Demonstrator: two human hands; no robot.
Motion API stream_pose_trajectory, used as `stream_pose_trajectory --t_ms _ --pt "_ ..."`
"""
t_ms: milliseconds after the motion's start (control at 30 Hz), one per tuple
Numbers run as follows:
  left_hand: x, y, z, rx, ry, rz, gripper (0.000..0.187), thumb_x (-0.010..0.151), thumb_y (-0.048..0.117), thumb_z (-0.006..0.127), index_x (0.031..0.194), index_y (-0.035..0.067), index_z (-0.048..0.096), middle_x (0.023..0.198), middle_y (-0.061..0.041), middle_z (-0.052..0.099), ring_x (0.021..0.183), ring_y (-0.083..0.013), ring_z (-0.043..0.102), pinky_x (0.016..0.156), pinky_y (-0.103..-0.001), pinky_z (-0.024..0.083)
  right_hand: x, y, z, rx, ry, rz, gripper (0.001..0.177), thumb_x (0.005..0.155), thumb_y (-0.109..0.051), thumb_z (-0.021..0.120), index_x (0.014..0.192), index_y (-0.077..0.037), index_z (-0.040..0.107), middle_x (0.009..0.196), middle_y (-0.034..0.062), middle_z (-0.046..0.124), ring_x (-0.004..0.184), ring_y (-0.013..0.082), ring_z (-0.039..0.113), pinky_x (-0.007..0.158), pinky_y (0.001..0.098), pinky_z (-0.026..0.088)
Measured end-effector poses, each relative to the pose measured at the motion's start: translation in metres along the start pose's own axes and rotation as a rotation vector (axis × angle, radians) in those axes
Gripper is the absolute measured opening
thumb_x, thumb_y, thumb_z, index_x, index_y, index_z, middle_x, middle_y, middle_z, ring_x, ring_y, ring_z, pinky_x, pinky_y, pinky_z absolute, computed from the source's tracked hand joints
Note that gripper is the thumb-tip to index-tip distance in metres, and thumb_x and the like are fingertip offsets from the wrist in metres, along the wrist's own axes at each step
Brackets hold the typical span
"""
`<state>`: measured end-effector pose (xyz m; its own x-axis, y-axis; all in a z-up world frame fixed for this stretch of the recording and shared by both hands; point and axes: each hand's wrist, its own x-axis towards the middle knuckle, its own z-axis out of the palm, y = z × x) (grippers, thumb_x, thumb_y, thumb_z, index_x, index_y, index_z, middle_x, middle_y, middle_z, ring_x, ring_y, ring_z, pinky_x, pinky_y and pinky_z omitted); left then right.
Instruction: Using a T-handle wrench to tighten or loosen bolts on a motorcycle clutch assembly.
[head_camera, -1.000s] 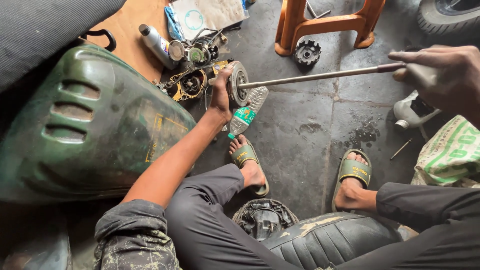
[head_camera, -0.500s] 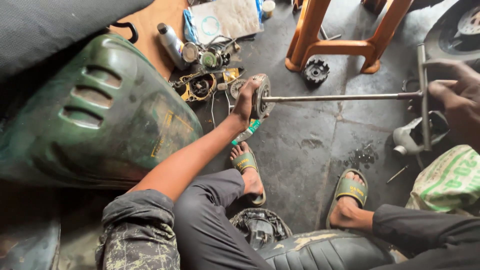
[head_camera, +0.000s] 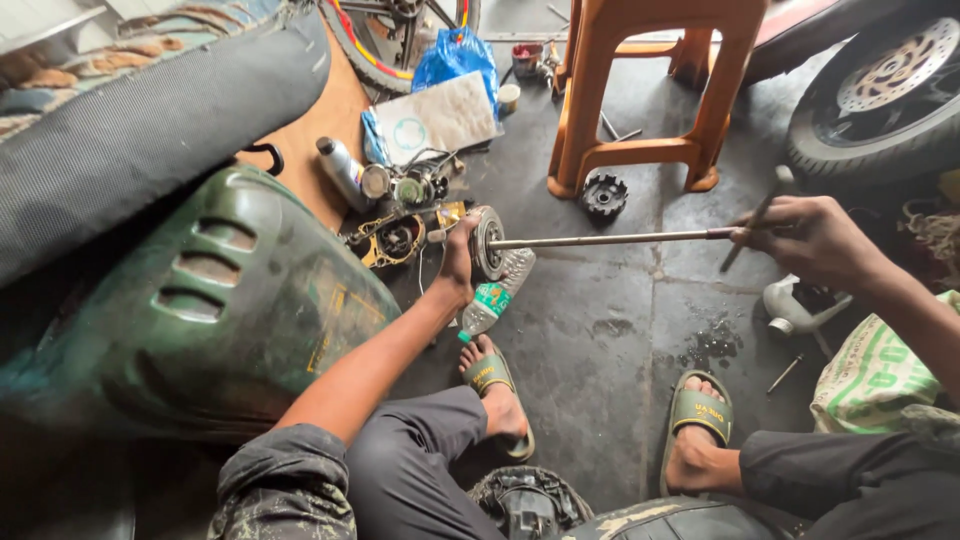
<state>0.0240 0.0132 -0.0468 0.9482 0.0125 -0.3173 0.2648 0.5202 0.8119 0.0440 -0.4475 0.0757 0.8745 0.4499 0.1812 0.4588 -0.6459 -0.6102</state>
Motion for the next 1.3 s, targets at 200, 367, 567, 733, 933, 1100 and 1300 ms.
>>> stream_pose_trajectory --t_ms 200,367,567,733,933,1100,1300 --pt "0.002 0.003 0.01 -0.007 0.037 0.004 0.043 0.085 0.05 0.059 0.116 0.02 0.062 0.094 -0.004 0.064 0.078 -0.0202 0.067 0.054 -0.045 0.059 0.002 -0.052 -0.007 0.305 0.017 0.351 0.072 0.09 -0.011 0.073 0.153 -0.006 0.039 0.081 0.0166 0.075 0.065 0.0177 0.067 0.056 0.0343 0.054" --pt "0.022 -0.01 -0.004 -0.018 0.044 -0.004 0.047 0.09 0.056 0.062 0.115 0.016 0.062 0.09 -0.005 0.061 0.074 -0.0243 0.062 0.052 -0.047 0.058 -0.005 -0.025 0.007 0.269 0.197 0.158 0.059 0.092 -0.004 0.071 0.141 0.004 0.04 0.084 0.0167 0.073 0.068 0.0154 0.067 0.056 0.0321 0.054" --pt "0.008 0.008 0.005 -0.008 0.056 -0.072 0.054 0.086 0.062 0.056 0.116 0.017 0.063 0.096 -0.005 0.066 0.081 -0.0208 0.068 0.052 -0.045 0.058 -0.008 -0.032 -0.008 0.366 0.101 0.008 0.039 0.101 0.001 0.063 0.139 0.002 0.059 0.098 0.0113 0.075 0.088 0.0152 0.074 0.075 0.0303 0.06" --pt "0.004 0.012 -0.003 0.003 0.026 -0.03 0.054 0.087 0.061 0.057 0.113 0.014 0.063 0.091 -0.007 0.067 0.077 -0.0233 0.069 0.056 -0.047 0.059 -0.003 -0.041 -0.014 -0.09 0.063 -0.366 0.081 0.072 -0.007 0.08 0.149 -0.012 0.053 0.12 0.0098 0.073 0.102 0.024 0.073 0.088 0.0359 0.059" --pt "-0.004 0.017 0.002 0.021 -0.036 -0.084 0.058 0.087 0.063 0.054 0.11 0.011 0.065 0.089 -0.009 0.071 0.075 -0.0229 0.071 0.056 -0.047 0.059 -0.009 -0.05 -0.024 -0.614 0.224 -0.543 0.078 0.059 -0.03 0.089 0.134 -0.021 0.068 0.133 0.0191 0.06 0.125 0.0378 0.058 0.104 0.0456 0.054" --pt "-0.016 0.021 0.015 0.074 -0.018 -0.07 0.05 0.083 0.058 0.056 0.115 0.02 0.063 0.098 -0.004 0.068 0.084 -0.0205 0.07 0.057 -0.048 0.06 -0.006 -0.068 -0.027 -0.642 0.28 -0.559 0.071 0.064 -0.024 0.085 0.131 -0.012 0.067 0.134 0.0191 0.062 0.129 0.0367 0.057 0.107 0.0462 0.053" --pt "0.003 0.006 0.0 0.014 -0.06 -0.06 0.051 0.087 0.057 0.059 0.121 0.02 0.062 0.103 -0.008 0.064 0.085 -0.0243 0.066 0.057 -0.047 0.059 -0.003 -0.048 -0.022 -0.597 0.187 -0.554 0.05 0.082 -0.017 0.079 0.13 -0.01 0.068 0.133 0.0113 0.068 0.127 0.0305 0.064 0.108 0.0426 0.054"
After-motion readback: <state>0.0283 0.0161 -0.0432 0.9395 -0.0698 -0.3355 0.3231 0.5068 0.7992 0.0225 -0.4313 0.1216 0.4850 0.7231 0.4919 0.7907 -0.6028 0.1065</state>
